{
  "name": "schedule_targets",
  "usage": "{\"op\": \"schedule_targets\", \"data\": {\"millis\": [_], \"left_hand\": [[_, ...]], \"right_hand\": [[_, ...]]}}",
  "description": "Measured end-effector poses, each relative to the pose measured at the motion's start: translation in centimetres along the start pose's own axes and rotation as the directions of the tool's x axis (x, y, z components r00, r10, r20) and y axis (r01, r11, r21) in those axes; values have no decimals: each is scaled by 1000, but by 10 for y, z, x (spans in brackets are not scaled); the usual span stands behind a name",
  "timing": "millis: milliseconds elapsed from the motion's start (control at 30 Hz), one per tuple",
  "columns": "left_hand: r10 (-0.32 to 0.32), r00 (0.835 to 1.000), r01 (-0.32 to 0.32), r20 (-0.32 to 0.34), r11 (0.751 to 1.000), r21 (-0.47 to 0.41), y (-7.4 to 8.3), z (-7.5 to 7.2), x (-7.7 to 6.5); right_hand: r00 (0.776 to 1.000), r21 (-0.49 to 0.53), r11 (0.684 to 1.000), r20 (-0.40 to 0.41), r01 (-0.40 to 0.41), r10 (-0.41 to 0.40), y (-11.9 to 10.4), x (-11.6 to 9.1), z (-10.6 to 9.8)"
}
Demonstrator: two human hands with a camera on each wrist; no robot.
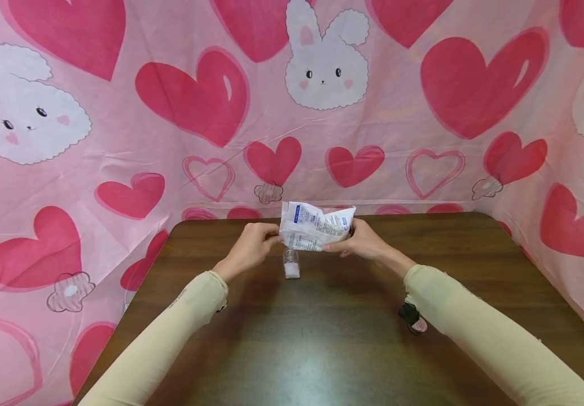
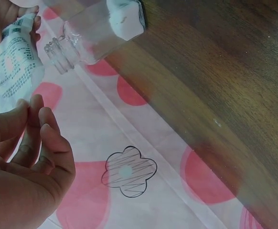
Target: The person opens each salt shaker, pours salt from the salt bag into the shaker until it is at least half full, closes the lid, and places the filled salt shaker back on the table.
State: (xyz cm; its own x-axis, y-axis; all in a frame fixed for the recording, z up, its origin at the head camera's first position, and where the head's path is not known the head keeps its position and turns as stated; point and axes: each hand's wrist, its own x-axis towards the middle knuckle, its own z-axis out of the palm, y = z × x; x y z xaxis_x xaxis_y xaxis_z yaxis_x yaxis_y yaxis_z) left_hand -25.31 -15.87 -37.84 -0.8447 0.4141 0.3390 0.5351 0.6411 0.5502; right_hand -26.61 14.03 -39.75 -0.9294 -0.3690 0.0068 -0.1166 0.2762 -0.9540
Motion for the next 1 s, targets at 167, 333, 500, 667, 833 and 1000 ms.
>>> {"op": "schedule_targets", "data": {"millis": [167,333,500,667,833,1000], "left_hand": [[2,1000,-2,-1,1000,-1,0,0,0],[0,1000,0,-2,1000,6,0,0,0],[-4,1000,4,-1,1000,8,0,0,0],[-6,1000,6,1,1000,3,0,0,0],[-6,1000,6,1,1000,3,0,1,-1],[-8,1000,8,-1,1000,8,1,1,-1]], "right_hand": [[1000,-1,1000,-1,-2,2,0,0,0],[1000,1,1000,-2,-2,2,0,0,0],[1000,5,1000,-3,-1,1,-1,0,0],[1000,3,1000,-1,0,0,0,0,0],[1000,0,1000,3,8,-8,-1,-1,1],[1000,2,1000,3,15,-15,-2,-1,1]]}}
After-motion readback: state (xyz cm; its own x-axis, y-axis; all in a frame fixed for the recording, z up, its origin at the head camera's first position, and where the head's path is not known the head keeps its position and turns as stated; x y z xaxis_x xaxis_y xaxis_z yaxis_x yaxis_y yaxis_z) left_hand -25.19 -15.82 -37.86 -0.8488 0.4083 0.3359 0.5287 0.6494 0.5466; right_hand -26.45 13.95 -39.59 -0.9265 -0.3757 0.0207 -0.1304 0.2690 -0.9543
